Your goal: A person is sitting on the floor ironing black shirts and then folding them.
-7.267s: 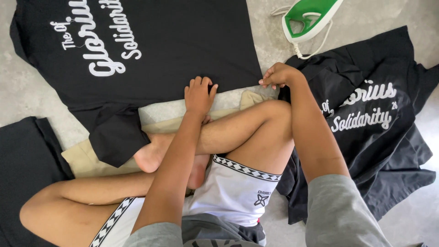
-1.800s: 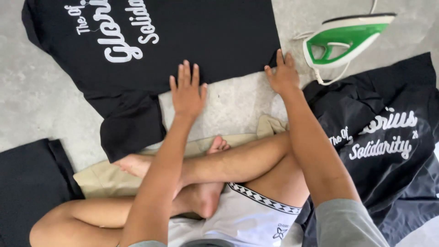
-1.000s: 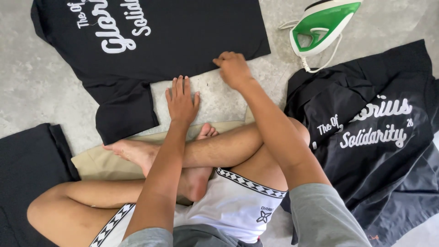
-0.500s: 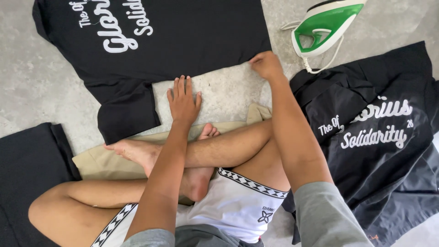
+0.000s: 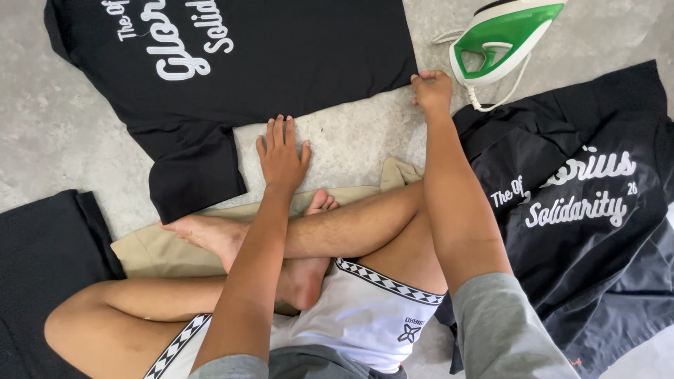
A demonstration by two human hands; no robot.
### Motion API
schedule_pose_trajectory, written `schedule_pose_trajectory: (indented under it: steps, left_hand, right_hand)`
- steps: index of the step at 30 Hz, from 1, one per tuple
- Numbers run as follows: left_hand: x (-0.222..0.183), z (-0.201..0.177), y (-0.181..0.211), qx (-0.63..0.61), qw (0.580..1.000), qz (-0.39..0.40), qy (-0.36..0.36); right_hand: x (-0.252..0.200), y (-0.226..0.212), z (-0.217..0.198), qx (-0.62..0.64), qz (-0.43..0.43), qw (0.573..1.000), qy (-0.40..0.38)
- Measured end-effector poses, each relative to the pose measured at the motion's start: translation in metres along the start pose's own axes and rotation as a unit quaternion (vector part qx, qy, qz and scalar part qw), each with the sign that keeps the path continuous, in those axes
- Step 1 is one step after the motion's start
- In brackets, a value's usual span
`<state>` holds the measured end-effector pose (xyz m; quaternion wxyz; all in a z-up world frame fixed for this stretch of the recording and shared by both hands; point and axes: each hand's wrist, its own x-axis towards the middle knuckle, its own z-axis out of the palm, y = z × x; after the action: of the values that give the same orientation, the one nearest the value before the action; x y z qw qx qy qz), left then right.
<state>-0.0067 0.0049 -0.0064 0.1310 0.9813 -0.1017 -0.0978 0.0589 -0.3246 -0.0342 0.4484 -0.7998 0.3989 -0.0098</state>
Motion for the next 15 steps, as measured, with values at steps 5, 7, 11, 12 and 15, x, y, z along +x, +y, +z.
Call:
schedule_pose_trajectory:
  steps: [5, 7, 11, 12, 15]
  left_hand:
    - [0.001, 0.002, -0.001, 0.001, 1.000, 0.002, 0.013]
    - [0.001, 0.008, -0.002, 0.005, 0.997, 0.022, 0.073]
    - [0.001, 0.012, -0.003, 0.005, 0.992, 0.035, 0.121]
    - [0.001, 0.013, -0.003, 0.006, 0.992, 0.035, 0.121]
    - [0.001, 0.014, -0.003, 0.012, 0.991, 0.034, 0.130]
  right_hand:
    - [-0.012, -0.014, -0.006, 0.047, 0.040, 0.997, -0.047]
    - [-0.021, -0.028, -0.012, 0.083, 0.059, 0.993, -0.066]
    - [-0.029, -0.039, -0.014, 0.094, 0.068, 0.989, -0.091]
    - [-0.027, -0.036, -0.013, 0.095, 0.068, 0.989, -0.091]
    - [-0.023, -0.029, -0.013, 0.121, 0.089, 0.986, -0.065]
